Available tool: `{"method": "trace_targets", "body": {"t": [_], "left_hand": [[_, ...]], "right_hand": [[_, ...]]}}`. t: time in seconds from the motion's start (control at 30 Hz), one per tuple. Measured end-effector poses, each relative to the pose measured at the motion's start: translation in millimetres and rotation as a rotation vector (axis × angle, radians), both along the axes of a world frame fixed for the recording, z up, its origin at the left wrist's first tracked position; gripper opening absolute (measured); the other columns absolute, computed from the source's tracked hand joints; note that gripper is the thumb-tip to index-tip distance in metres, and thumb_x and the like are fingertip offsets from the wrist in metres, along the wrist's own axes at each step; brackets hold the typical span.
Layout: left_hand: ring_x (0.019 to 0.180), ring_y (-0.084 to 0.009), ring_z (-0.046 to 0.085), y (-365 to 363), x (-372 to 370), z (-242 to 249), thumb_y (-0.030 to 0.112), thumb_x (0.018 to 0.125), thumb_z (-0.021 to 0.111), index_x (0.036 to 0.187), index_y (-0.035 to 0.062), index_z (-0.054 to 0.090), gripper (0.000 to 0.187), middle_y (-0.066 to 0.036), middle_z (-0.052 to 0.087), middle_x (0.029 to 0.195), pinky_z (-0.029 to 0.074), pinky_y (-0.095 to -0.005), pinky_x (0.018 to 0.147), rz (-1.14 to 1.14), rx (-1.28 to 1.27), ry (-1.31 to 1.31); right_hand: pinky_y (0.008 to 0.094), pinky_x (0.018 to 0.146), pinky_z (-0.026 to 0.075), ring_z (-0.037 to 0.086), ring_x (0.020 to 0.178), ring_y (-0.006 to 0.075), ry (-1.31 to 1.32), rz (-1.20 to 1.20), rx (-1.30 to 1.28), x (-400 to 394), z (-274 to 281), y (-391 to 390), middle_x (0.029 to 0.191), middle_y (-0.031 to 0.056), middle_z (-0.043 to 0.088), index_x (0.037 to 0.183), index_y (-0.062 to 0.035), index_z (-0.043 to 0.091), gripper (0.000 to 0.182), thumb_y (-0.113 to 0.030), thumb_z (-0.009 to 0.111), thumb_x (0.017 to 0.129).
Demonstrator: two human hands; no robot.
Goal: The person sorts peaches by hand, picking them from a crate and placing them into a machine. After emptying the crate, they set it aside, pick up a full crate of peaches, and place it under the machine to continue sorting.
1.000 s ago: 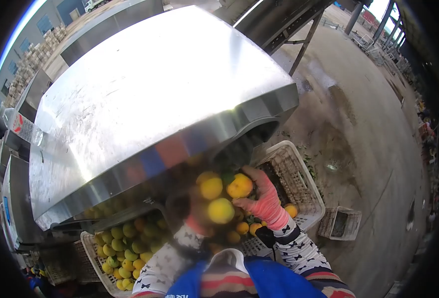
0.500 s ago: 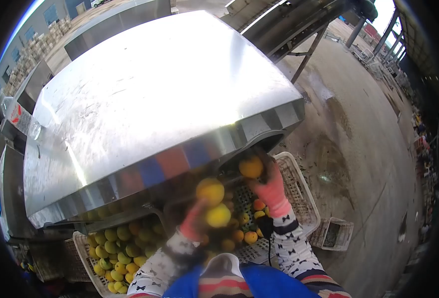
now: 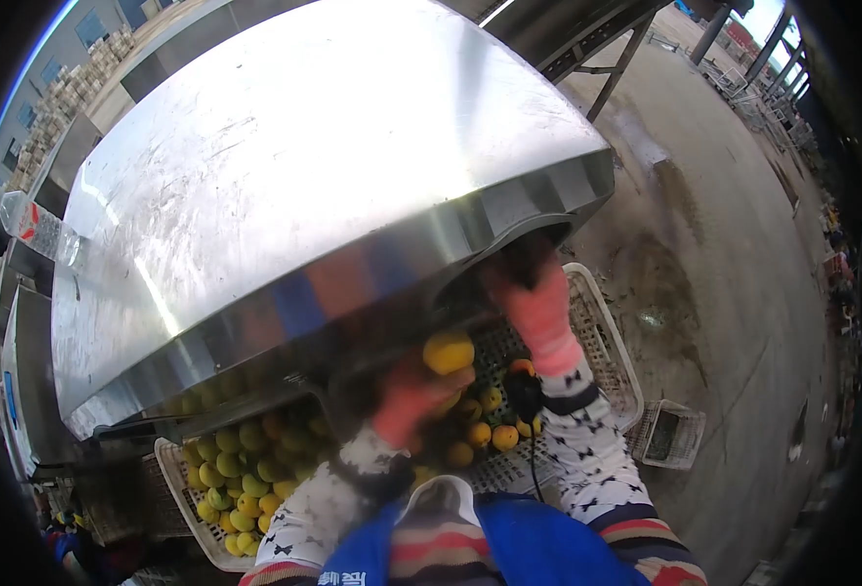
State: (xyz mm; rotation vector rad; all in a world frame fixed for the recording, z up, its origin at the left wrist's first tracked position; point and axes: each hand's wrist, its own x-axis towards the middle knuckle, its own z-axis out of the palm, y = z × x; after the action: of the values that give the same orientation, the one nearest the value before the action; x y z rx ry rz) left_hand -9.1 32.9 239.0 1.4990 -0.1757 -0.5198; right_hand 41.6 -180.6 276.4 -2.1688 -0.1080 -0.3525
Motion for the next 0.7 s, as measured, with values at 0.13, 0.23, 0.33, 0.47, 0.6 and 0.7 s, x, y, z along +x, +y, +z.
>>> {"method": "trace_targets", "body": {"t": [0.13, 0.23, 0.33, 0.47, 0.6, 0.7], "left_hand": [[0.097, -0.0192, 0.067, -11.2, 4.7, 33.1, 0.026, 0.078, 0.081, 0.134, 0.0048, 0.054, 0.066, -0.008, 0.070, 0.108, 0.053, -0.0323, 0.085, -0.038, 0.267, -0.510], [0.100, -0.0221, 0.068, -13.7, 4.3, 29.3, 0.024, 0.075, 0.083, 0.140, 0.0058, 0.050, 0.075, -0.010, 0.070, 0.111, 0.053, -0.0331, 0.087, -0.134, 0.412, -0.474], [0.104, -0.0306, 0.067, -18.8, 2.4, 25.0, 0.028, 0.076, 0.078, 0.140, 0.0093, 0.050, 0.072, -0.017, 0.068, 0.115, 0.052, -0.0373, 0.091, 0.016, 0.132, -0.558], [0.105, -0.0234, 0.063, -8.6, -0.5, 38.4, 0.030, 0.078, 0.079, 0.134, 0.0044, 0.054, 0.066, -0.015, 0.066, 0.115, 0.049, -0.0345, 0.092, -0.136, 0.156, -0.187], [0.098, -0.0156, 0.060, -12.2, 7.5, 41.4, 0.033, 0.082, 0.077, 0.126, -0.0012, 0.057, 0.060, -0.010, 0.065, 0.108, 0.048, -0.0320, 0.087, -0.098, -0.056, 0.016], [0.097, -0.0167, 0.061, -15.2, 11.5, 43.2, 0.031, 0.086, 0.073, 0.125, -0.0009, 0.057, 0.053, -0.010, 0.065, 0.108, 0.050, -0.0311, 0.086, -0.017, -0.206, 0.184]], "right_hand": [[0.0345, 0.096, 0.047, 0.058, 0.111, 0.0219, 0.424, 0.123, 0.754, -74.1, 12.6, 21.2, 0.121, 0.0131, 0.061, 0.131, 0.0018, 0.053, 0.067, -0.033, 0.080, 0.081], [0.0323, 0.096, 0.047, 0.057, 0.110, 0.0182, 0.467, 0.110, 0.808, -90.9, 2.1, 26.1, 0.121, 0.0111, 0.060, 0.136, 0.0034, 0.049, 0.076, -0.036, 0.083, 0.079], [0.0332, 0.096, 0.046, 0.056, 0.111, 0.0189, 0.381, 0.133, 0.857, -91.6, 6.3, 25.1, 0.124, 0.0121, 0.058, 0.137, 0.0036, 0.048, 0.078, -0.036, 0.082, 0.080], [0.0363, 0.098, 0.046, 0.057, 0.114, 0.0250, 0.140, 0.115, 0.523, -89.8, 4.3, 8.2, 0.125, 0.0147, 0.057, 0.137, 0.0003, 0.050, 0.076, -0.035, 0.082, 0.078], [0.0407, 0.097, 0.047, 0.058, 0.114, 0.0350, -0.121, 0.270, -0.078, -85.4, 8.9, 0.2, 0.128, 0.0195, 0.055, 0.139, -0.0073, 0.051, 0.078, -0.036, 0.082, 0.074], [0.0421, 0.089, 0.051, 0.060, 0.106, 0.0381, 0.042, 0.136, -0.121, -88.5, 27.3, 11.4, 0.119, 0.0208, 0.057, 0.132, -0.0085, 0.055, 0.073, -0.034, 0.084, 0.069]]}}
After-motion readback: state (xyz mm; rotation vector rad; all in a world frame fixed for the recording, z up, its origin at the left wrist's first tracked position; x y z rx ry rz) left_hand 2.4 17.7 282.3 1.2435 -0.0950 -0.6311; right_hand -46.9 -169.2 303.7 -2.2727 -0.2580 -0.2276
